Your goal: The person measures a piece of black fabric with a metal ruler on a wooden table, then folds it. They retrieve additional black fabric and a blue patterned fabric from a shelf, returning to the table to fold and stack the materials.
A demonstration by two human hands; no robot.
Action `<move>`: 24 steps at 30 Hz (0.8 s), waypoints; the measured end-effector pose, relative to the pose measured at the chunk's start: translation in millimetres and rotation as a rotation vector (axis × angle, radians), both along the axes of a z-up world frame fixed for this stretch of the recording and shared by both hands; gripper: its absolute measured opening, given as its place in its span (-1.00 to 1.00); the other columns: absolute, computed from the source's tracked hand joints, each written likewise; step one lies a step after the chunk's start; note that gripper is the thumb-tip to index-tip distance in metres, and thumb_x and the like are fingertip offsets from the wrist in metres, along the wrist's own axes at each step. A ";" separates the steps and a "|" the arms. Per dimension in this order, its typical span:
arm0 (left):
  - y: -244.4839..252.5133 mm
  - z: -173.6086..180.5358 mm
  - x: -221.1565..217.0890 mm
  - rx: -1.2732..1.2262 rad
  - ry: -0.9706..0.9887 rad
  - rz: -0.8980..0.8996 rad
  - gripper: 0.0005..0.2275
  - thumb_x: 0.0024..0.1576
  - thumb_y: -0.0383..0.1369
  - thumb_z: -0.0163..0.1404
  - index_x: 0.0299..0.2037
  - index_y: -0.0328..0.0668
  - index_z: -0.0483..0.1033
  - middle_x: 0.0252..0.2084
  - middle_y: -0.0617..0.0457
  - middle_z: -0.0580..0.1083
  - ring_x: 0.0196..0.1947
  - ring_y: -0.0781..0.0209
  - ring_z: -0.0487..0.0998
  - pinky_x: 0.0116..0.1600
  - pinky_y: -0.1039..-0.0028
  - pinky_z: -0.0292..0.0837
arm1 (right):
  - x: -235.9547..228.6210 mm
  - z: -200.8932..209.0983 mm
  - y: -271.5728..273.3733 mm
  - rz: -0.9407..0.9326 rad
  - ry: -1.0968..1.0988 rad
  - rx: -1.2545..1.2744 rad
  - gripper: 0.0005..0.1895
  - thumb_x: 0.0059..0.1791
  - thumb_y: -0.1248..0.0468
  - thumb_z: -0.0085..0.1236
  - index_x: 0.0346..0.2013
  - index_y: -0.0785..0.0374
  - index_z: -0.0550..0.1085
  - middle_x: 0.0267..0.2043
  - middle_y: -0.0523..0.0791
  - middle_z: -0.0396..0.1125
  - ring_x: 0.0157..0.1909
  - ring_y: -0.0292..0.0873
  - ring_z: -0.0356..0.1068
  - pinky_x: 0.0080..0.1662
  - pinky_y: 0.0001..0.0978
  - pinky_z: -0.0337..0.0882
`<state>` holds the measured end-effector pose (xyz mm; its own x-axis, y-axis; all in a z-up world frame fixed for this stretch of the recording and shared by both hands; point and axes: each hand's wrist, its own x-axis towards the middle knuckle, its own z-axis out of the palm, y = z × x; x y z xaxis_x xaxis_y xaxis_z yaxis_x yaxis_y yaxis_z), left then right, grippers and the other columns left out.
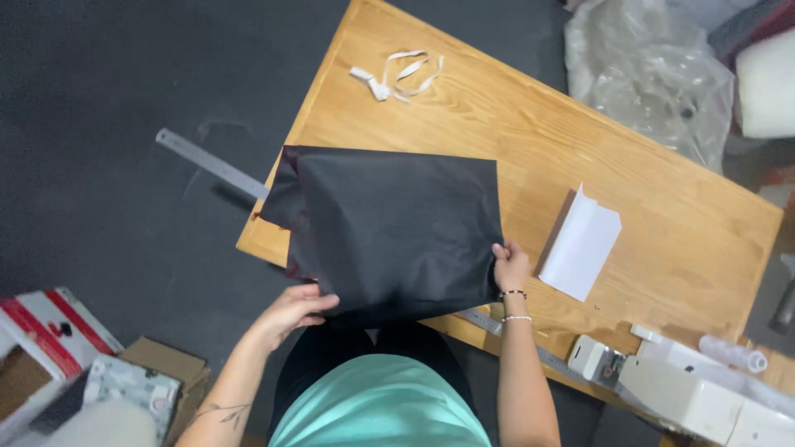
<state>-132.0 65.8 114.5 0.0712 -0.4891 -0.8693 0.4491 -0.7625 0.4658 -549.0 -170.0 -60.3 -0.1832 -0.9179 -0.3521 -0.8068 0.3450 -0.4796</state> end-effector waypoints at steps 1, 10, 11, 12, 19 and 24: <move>10.7 -30.4 -9.2 -0.021 -0.066 -0.044 -0.70 -0.03 -0.39 0.31 -0.10 -0.30 0.63 -0.20 -0.08 0.61 -0.19 0.16 0.62 -0.08 0.35 0.59 | -6.6 -7.2 -3.5 0.031 0.011 -0.005 -0.79 0.03 0.05 0.20 -0.10 -0.01 0.59 -0.34 -0.19 0.47 -0.08 0.04 0.48 0.06 -0.05 0.39; 17.1 -51.3 -57.4 0.006 -0.076 0.069 -0.69 -0.17 -0.50 0.43 -0.21 -0.26 0.70 -0.22 -0.13 0.63 -0.18 0.06 0.65 -0.10 0.25 0.61 | 18.4 79.7 -33.7 0.074 -0.448 0.264 -0.69 -0.01 0.17 0.23 -0.02 0.22 0.53 -0.29 -0.09 0.49 -0.22 -0.09 0.48 -0.13 -0.18 0.49; 14.2 -37.9 -61.3 0.005 -0.096 0.121 -0.66 -0.20 -0.53 0.42 -0.19 -0.27 0.69 -0.22 -0.12 0.63 -0.20 0.09 0.64 -0.12 0.28 0.61 | 29.6 108.6 -32.8 -0.013 -0.582 0.326 -0.50 -0.08 0.15 0.40 0.04 0.35 0.48 -0.27 -0.06 0.49 -0.29 -0.08 0.49 -0.24 -0.22 0.55; 23.1 -61.9 -58.2 0.006 -0.094 0.131 -0.66 -0.20 -0.53 0.42 -0.19 -0.27 0.69 -0.22 -0.12 0.63 -0.20 0.09 0.64 -0.12 0.28 0.61 | 33.0 111.4 -39.2 -0.004 -0.579 0.329 -0.50 -0.08 0.15 0.40 0.04 0.35 0.48 -0.27 -0.06 0.49 -0.29 -0.08 0.49 -0.24 -0.22 0.55; 44.3 -77.1 -48.6 0.166 0.172 0.364 -0.72 -0.01 -0.35 0.31 -0.16 -0.15 0.51 -0.40 0.03 0.52 -0.41 0.06 0.64 -0.25 0.25 0.60 | 97.5 204.6 -60.3 0.053 -0.974 0.349 -0.77 -0.06 0.32 0.32 -0.26 0.41 0.47 -0.48 0.01 0.46 -0.52 -0.12 0.52 -0.48 -0.31 0.56; 23.7 13.2 -64.0 0.217 0.434 0.352 -0.85 0.08 -0.32 0.19 -0.28 -0.13 0.49 -0.29 -0.05 0.58 -0.29 0.04 0.66 -0.21 0.34 0.60 | 123.2 275.8 -67.3 0.049 -1.184 0.323 -0.76 -0.04 0.32 0.32 -0.35 0.40 0.41 -0.53 0.07 0.42 -0.53 -0.06 0.53 -0.48 -0.27 0.57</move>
<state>-196.0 89.5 127.7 -0.1869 -0.3088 -0.9326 0.8063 -0.5906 0.0339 -425.8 -237.3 215.5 0.4365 -0.7544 -0.4902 0.0528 0.5654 -0.8231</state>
